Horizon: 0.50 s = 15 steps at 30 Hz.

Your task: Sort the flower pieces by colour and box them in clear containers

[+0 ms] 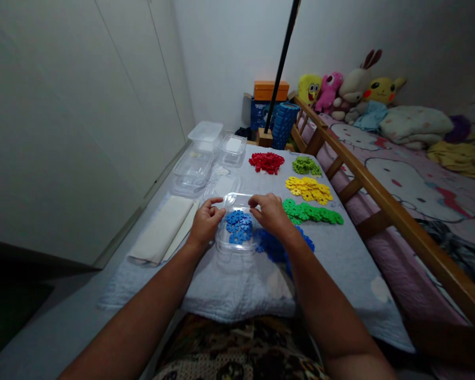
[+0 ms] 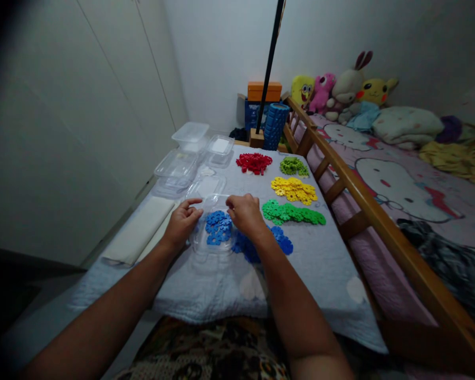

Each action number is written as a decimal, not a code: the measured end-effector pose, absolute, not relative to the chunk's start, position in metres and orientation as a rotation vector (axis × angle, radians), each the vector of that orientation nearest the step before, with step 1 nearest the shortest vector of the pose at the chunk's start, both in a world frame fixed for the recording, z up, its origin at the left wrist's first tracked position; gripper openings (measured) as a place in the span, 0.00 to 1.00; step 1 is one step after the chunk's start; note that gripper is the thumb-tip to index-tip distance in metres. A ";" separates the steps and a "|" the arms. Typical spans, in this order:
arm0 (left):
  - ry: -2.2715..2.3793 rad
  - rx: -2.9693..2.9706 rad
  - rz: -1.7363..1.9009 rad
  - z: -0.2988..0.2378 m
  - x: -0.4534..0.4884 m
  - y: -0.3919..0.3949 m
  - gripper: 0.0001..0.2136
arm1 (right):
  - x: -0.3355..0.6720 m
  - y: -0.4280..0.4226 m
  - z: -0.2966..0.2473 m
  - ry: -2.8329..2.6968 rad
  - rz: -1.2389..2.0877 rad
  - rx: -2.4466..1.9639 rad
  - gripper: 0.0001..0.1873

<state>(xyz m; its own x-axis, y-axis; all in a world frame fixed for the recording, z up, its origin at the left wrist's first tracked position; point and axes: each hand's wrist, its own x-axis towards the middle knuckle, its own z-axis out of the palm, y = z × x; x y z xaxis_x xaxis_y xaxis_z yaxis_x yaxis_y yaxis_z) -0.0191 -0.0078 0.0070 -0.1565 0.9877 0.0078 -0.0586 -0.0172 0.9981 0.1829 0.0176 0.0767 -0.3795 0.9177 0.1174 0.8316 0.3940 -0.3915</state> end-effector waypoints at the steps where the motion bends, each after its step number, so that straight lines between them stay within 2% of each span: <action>1: 1.278 1.097 1.359 0.007 -0.019 -0.008 0.21 | 0.194 0.017 0.078 -2.309 0.417 -1.509 0.08; 9: 1.291 1.130 1.357 0.013 -0.018 -0.009 0.20 | 0.297 0.000 0.076 -2.054 0.464 -1.607 0.04; 15: 1.316 1.152 1.358 0.013 -0.019 -0.010 0.20 | 0.337 -0.024 0.065 -2.099 0.697 -1.835 0.13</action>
<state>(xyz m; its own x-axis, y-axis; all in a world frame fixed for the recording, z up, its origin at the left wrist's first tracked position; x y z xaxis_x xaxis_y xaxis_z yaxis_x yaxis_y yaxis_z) -0.0188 -0.0096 0.0131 -0.1668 0.9854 0.0348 0.0036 -0.0347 0.9994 0.3374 -0.0241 0.0650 -0.1633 0.9803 -0.1110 0.8522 0.0835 -0.5165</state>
